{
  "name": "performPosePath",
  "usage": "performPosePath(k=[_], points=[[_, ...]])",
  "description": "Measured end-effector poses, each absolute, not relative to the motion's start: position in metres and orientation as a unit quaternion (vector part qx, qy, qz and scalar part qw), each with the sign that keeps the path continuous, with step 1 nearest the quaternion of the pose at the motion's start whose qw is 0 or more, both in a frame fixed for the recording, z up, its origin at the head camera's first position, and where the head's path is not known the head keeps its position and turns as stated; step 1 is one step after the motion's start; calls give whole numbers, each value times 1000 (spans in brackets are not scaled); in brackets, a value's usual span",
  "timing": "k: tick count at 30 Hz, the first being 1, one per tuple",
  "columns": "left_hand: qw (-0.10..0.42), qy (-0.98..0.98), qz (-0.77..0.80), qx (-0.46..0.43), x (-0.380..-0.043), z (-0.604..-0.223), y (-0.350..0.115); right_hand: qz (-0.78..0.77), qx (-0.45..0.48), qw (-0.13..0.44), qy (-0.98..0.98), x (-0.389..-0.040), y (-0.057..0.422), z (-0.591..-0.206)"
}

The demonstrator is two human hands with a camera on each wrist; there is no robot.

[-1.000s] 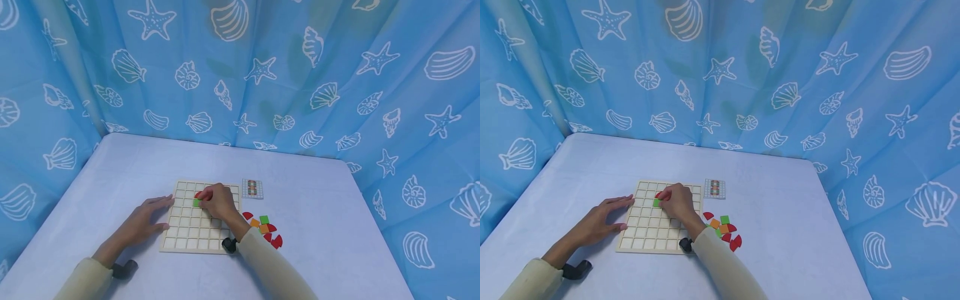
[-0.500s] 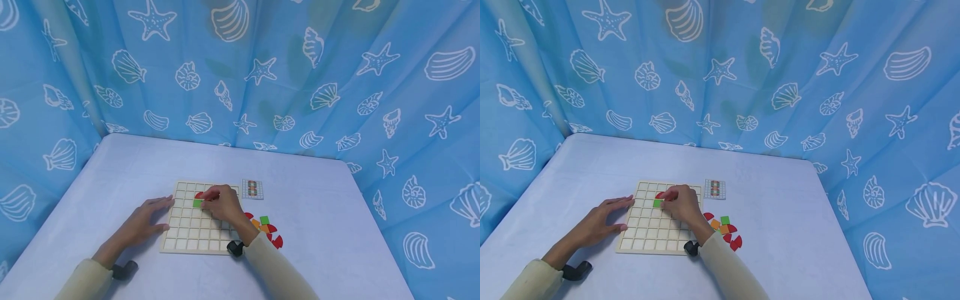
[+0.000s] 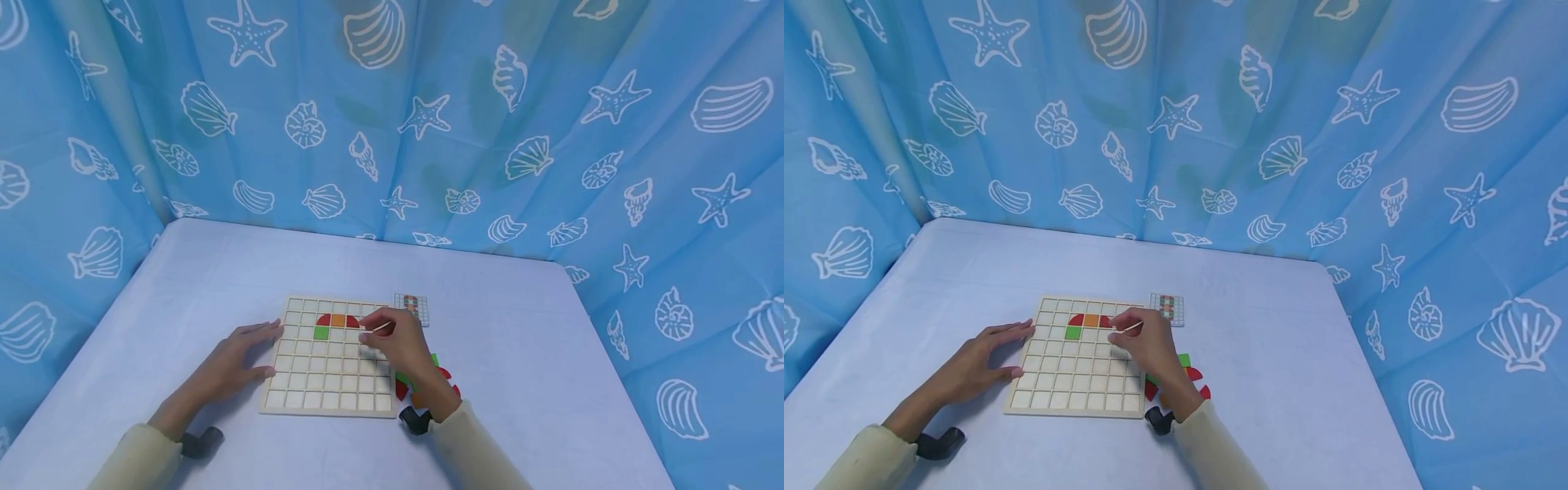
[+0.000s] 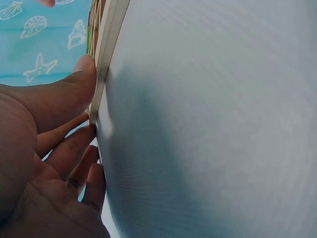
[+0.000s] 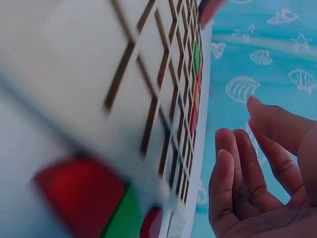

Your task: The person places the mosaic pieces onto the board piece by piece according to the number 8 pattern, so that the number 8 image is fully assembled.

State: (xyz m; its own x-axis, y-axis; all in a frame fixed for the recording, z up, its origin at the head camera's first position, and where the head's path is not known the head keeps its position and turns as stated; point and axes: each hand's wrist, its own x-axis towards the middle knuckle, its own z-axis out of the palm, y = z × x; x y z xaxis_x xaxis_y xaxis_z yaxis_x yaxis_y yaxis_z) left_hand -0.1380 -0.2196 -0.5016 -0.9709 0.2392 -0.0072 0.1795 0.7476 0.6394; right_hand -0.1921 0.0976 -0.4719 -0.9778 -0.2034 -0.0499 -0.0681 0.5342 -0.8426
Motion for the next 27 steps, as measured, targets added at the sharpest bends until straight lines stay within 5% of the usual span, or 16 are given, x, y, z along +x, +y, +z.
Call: performPosePath(k=[27], points=[[51, 932, 344, 105, -139, -504, -222, -439, 69, 59, 894, -168, 190, -478]])
